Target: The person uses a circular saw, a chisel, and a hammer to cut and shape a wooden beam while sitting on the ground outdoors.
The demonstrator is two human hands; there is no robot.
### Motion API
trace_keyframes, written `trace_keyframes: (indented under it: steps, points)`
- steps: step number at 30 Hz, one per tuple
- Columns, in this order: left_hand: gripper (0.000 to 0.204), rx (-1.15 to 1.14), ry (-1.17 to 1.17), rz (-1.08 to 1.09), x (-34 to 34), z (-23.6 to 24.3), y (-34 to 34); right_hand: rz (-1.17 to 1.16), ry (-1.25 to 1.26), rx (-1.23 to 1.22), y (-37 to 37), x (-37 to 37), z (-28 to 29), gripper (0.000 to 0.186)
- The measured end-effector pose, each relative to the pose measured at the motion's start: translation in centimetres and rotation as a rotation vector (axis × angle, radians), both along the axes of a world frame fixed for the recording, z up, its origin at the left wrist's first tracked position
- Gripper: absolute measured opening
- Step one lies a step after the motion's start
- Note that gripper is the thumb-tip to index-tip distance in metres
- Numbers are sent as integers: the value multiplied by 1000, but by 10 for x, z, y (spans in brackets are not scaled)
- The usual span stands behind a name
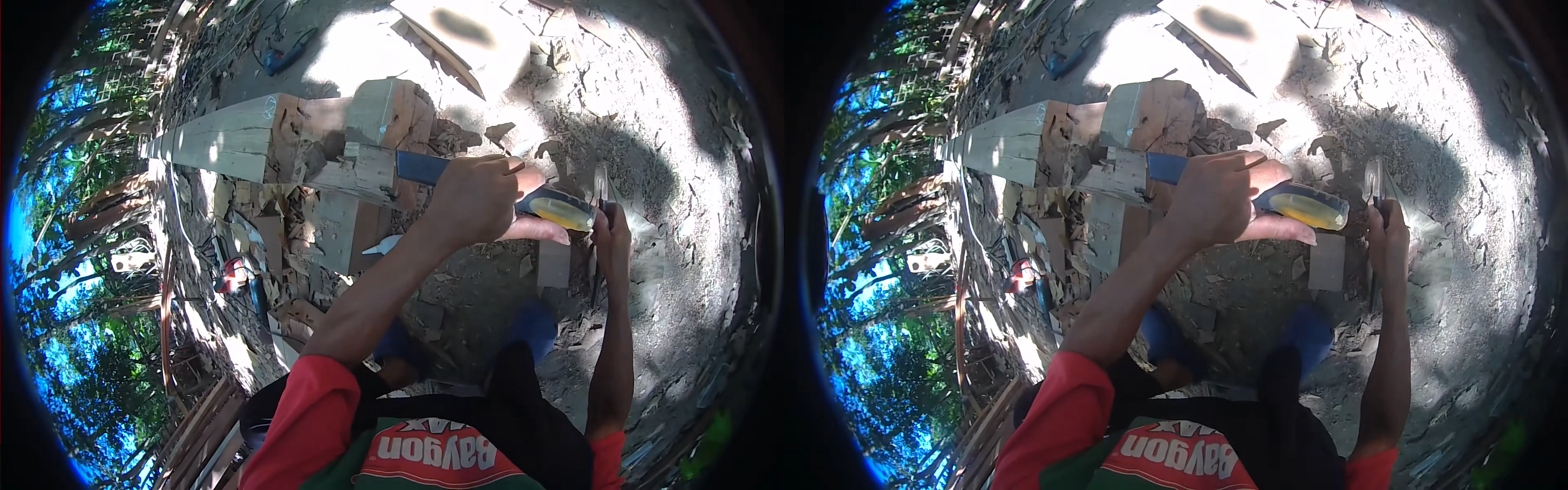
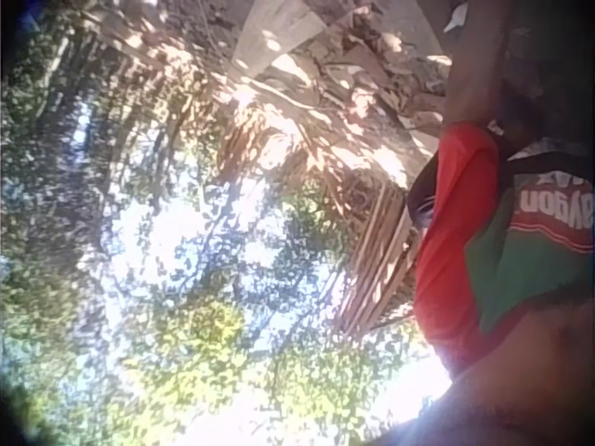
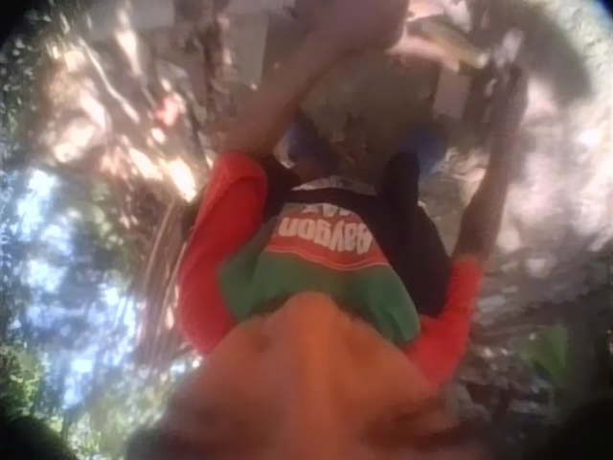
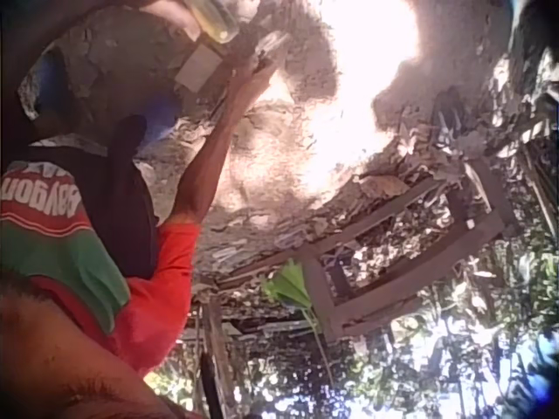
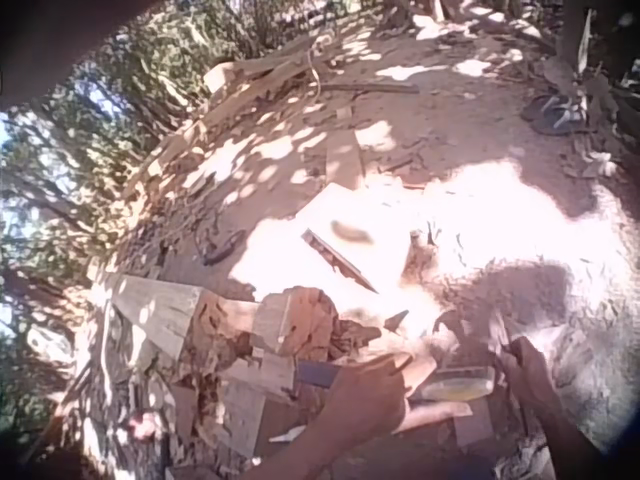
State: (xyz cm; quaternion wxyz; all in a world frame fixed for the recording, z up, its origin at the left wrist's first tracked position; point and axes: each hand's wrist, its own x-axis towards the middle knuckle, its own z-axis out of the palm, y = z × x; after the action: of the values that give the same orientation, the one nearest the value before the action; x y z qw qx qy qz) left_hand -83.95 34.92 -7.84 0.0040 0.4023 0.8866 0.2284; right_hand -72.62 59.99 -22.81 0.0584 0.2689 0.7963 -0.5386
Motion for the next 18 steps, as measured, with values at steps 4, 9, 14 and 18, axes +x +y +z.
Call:
trace_keyframes:
  steps: [4,9,14,18]
  points:
    - [70,25,37,-12,0,-1,-1,-218,201,-274,23,13,55,27]
    - [66,-18,28,-78,6,-3,-13,-410,272,-941,2,45,110,33]
    - [64,-31,-21,-78,6,4,-11,-556,195,-957,-35,61,111,45]
    - [65,52,-21,-88,3,-1,-10,-563,253,-1016,-42,74,112,47]
